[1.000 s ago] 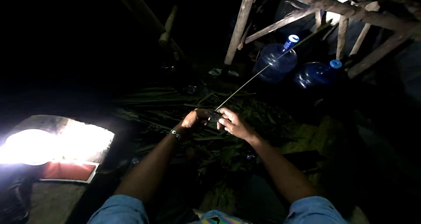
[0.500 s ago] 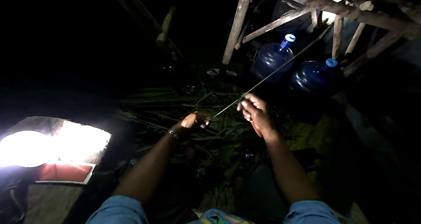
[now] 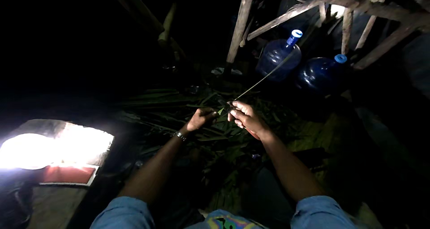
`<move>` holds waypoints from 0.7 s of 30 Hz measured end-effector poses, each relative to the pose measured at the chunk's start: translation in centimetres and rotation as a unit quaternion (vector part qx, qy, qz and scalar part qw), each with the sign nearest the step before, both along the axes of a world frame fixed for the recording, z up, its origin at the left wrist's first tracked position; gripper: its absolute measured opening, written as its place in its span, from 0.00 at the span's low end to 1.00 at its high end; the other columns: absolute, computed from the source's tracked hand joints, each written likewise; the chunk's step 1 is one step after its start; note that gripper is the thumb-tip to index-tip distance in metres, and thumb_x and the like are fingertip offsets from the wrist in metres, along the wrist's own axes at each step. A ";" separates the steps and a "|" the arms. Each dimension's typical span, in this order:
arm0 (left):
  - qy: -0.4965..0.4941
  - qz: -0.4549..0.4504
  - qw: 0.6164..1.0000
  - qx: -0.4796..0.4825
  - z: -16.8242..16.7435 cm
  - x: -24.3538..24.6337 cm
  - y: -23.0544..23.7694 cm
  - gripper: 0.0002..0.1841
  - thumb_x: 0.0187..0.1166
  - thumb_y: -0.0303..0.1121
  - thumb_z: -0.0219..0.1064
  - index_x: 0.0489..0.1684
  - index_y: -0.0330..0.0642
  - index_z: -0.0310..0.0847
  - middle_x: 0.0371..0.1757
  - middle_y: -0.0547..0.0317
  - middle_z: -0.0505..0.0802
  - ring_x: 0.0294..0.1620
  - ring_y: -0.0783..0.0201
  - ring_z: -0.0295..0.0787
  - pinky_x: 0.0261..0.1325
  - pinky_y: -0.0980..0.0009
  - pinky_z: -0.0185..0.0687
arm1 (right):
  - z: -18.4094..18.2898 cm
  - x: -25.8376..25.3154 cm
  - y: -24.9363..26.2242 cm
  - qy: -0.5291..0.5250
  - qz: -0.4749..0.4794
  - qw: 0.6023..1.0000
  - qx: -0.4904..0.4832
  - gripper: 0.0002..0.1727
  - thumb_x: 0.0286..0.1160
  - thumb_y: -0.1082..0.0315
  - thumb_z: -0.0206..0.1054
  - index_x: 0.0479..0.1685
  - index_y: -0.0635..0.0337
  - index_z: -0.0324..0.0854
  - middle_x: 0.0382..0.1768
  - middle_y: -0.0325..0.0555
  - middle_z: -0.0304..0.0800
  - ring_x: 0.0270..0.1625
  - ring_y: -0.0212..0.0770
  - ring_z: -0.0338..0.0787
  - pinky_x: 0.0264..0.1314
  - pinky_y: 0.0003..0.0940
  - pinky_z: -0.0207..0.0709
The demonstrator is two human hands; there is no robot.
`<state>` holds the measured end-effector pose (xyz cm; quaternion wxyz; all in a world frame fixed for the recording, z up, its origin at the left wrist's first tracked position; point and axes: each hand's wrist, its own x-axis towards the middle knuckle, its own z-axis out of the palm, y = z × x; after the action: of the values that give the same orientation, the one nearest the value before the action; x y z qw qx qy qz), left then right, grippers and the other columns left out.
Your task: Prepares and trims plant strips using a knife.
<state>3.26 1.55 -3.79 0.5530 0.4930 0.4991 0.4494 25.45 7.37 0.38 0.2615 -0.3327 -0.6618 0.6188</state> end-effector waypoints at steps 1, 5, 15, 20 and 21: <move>-0.006 -0.007 1.000 0.008 0.0 -0.1 0.0 0.11 0.89 0.26 0.56 0.42 0.32 0.85 0.23 0.65 0.86 0.20 0.78 0.77 0.27 0.82 0.75 | 0.0 -0.2 0.1 0.014 -0.009 1.000 -0.005 0.19 0.88 0.70 0.54 0.75 0.59 0.75 0.32 0.41 0.87 0.18 0.24 0.70 0.20 0.18 0.64; -0.011 0.003 0.999 0.038 -0.8 -0.5 0.2 0.10 0.88 0.26 0.58 0.40 0.33 0.86 0.21 0.64 0.87 0.19 0.77 0.79 0.25 0.82 0.77 | 0.0 0.7 0.8 0.034 -0.044 0.998 -0.027 0.08 0.87 0.72 0.54 0.57 0.58 0.76 0.29 0.41 0.85 0.16 0.25 0.69 0.17 0.17 0.63; -0.012 -0.030 0.998 0.048 0.0 0.4 -0.3 0.12 0.89 0.27 0.58 0.38 0.33 0.86 0.24 0.62 0.89 0.20 0.76 0.81 0.27 0.81 0.78 | 0.4 0.5 0.7 0.052 -0.065 0.996 0.037 0.10 0.89 0.70 0.54 0.55 0.58 0.80 0.32 0.38 0.88 0.17 0.23 0.70 0.20 0.18 0.65; -0.009 -0.107 0.994 -0.027 -1.8 -1.8 0.7 0.15 0.90 0.33 0.55 0.38 0.35 0.87 0.25 0.66 0.89 0.22 0.78 0.80 0.28 0.81 0.77 | 1.6 5.0 3.3 0.137 -0.215 0.964 0.070 0.12 0.87 0.70 0.49 0.52 0.53 0.79 0.36 0.37 0.88 0.14 0.24 0.70 0.16 0.18 0.67; 0.005 -0.122 0.991 -0.045 -1.6 -2.1 0.8 0.15 0.91 0.33 0.55 0.41 0.35 0.86 0.26 0.67 0.88 0.23 0.78 0.79 0.29 0.81 0.76 | 1.9 6.0 3.8 0.163 -0.253 0.952 0.061 0.13 0.86 0.73 0.48 0.53 0.54 0.78 0.35 0.37 0.87 0.14 0.24 0.69 0.15 0.18 0.67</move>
<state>1.18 2.31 -5.38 0.6227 0.5273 0.4579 0.3529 31.46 11.15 2.26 0.5338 -0.3675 -0.5409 0.5361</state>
